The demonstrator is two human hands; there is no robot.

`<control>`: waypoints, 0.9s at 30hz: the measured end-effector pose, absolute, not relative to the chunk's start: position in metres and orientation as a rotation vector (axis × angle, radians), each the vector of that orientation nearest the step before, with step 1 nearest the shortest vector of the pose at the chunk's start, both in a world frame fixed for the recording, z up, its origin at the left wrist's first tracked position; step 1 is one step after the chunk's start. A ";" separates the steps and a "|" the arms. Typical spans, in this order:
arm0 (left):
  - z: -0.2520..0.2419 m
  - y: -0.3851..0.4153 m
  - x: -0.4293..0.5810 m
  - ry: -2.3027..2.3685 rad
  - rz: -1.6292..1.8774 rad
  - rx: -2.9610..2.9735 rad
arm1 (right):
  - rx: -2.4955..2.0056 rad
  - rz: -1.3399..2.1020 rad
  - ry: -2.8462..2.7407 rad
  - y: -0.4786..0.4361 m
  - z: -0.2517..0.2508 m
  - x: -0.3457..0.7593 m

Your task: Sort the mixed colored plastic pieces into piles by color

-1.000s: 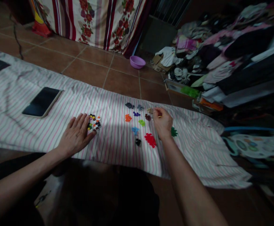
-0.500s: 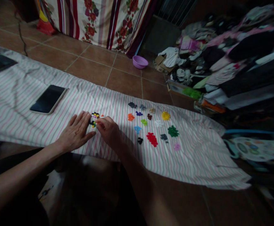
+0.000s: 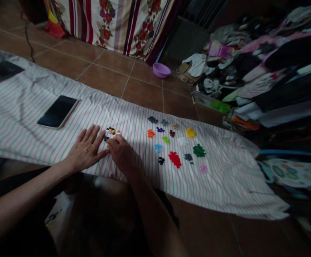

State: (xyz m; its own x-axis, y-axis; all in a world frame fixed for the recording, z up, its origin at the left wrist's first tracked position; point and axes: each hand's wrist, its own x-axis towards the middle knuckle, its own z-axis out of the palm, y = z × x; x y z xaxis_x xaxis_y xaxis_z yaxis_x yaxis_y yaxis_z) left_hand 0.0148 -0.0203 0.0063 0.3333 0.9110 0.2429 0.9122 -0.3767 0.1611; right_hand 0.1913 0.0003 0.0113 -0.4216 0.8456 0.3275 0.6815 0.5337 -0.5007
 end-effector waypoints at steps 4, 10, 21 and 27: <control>0.008 -0.020 0.016 -1.780 -0.408 -2.565 | -1.164 0.409 -2.231 -0.001 0.013 0.193; 0.007 -0.020 0.016 -1.756 -0.447 -2.555 | -1.214 0.504 -1.991 -0.001 0.016 0.198; 0.005 -0.010 0.025 -1.711 -0.475 -2.536 | -1.379 0.537 -1.725 0.004 0.015 0.220; 0.008 -0.004 0.034 -1.723 -0.474 -2.535 | -1.389 0.537 -1.688 0.004 0.019 0.226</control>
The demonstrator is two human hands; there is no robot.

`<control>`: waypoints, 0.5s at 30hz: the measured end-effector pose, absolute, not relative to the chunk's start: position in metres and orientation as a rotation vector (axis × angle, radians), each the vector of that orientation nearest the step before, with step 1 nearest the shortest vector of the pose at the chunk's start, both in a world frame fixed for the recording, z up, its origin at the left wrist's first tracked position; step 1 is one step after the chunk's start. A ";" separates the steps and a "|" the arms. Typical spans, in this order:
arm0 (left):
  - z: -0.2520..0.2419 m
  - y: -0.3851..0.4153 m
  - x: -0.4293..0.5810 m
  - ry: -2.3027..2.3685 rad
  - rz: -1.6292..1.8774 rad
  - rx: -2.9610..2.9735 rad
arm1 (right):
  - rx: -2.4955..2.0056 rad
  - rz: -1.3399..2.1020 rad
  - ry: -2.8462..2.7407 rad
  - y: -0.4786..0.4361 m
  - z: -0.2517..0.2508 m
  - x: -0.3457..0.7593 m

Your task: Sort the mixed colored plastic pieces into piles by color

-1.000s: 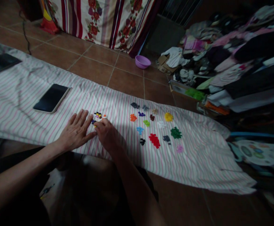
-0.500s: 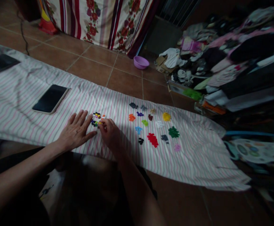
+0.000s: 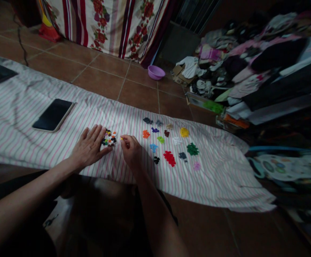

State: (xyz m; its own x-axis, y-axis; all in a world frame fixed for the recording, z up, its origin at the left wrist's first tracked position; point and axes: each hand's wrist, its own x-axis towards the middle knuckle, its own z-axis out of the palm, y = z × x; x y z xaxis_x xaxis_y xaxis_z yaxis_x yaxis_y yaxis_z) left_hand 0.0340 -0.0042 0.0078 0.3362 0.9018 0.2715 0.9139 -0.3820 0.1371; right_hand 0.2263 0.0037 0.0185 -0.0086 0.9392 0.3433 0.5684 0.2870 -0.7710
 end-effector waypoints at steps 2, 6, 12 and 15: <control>0.008 -0.003 0.036 -1.725 -0.469 -2.540 | -1.388 0.529 -1.679 0.003 0.020 0.229; 0.007 -0.002 0.037 -1.713 -0.512 -2.538 | -1.437 0.497 -1.625 0.003 0.020 0.239; 0.004 -0.003 0.037 -1.685 -0.513 -2.510 | -1.483 0.433 -1.533 0.005 0.021 0.269; 0.004 -0.003 0.037 -1.684 -0.522 -2.511 | -1.536 0.390 -1.462 0.006 0.023 0.292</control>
State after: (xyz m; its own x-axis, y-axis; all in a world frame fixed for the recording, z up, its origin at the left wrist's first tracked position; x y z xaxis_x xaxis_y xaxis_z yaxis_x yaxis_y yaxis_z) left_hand 0.0369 -0.0033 0.0045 0.3408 0.8846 0.3184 0.9096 -0.3959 0.1262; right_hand 0.2917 0.0057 0.0229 0.2353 0.9007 0.3652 0.5988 0.1616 -0.7844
